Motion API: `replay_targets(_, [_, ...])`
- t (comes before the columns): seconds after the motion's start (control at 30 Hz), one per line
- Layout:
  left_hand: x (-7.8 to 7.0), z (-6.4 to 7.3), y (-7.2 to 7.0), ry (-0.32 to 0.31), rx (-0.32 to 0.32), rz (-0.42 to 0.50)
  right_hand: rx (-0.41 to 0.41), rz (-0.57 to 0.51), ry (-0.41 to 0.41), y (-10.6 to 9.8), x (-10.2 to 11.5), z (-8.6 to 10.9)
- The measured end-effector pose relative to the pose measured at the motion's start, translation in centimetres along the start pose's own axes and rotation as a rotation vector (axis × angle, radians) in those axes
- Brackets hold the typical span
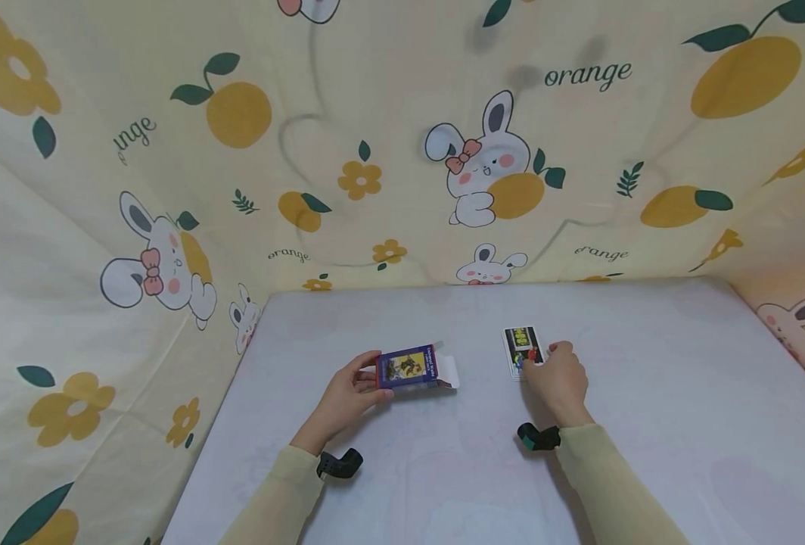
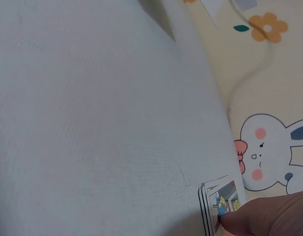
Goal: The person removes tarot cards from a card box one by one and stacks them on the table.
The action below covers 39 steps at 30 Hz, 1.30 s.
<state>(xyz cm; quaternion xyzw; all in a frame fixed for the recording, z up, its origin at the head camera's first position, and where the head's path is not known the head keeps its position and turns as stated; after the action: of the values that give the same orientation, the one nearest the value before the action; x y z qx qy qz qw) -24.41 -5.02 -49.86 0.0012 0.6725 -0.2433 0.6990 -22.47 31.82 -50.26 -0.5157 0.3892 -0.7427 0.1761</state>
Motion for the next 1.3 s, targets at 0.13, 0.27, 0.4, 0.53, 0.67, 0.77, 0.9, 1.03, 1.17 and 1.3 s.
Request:
replay_targets(0.13, [0.1,0.1,0.0,-0.003,-0.002,-0.005,-0.008,0.006,-0.001,0.1,0.0,-0.1])
replay_targets(0.27, [0.2,0.1,0.0,0.008,0.000,-0.007,-0.036,-0.055,-0.035,-0.1,0.5,0.3])
replay_targets(0.4, [0.2,0.1,0.0,0.010,0.005,-0.005,-0.025,-0.164,-0.113,0.0,2.0,1.1])
replay_targets(0.53, [0.1,0.1,0.2,0.015,0.013,-0.003,0.068,-0.242,-0.192,0.7,3.8,1.9])
replay_targets(0.67, [-0.2,0.1,0.3,0.025,0.025,-0.006,0.173,-0.274,-0.235,1.7,5.2,2.6])
replay_targets(0.77, [-0.4,0.1,0.4,0.031,0.027,-0.013,0.232,-0.289,-0.270,2.4,5.9,3.0])
replay_targets(0.9, [-0.4,0.1,0.5,0.034,0.029,-0.019,0.274,-0.315,-0.322,3.2,6.6,3.6])
replay_targets(1.03, [-0.2,0.1,0.7,0.031,0.033,-0.013,0.330,-0.368,-0.344,4.0,7.2,4.4])
replay_targets(1.17, [-0.3,0.2,0.9,0.023,0.035,-0.017,0.398,-0.407,-0.335,4.9,7.6,4.9])
replay_targets(1.3, [-0.4,0.3,1.0,0.026,0.036,-0.021,0.448,-0.441,-0.338,5.6,7.9,5.2])
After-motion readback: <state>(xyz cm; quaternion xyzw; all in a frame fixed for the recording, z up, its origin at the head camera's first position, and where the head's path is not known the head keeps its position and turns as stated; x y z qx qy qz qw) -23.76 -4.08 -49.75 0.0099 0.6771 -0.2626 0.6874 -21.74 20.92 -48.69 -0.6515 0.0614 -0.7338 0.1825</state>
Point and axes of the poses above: each hand's wrist, its own z-axis away from the middle knuckle, its own y-axis out of the palm, x = y × z, the point moved 5 cm from there along -z, towards the middle knuckle
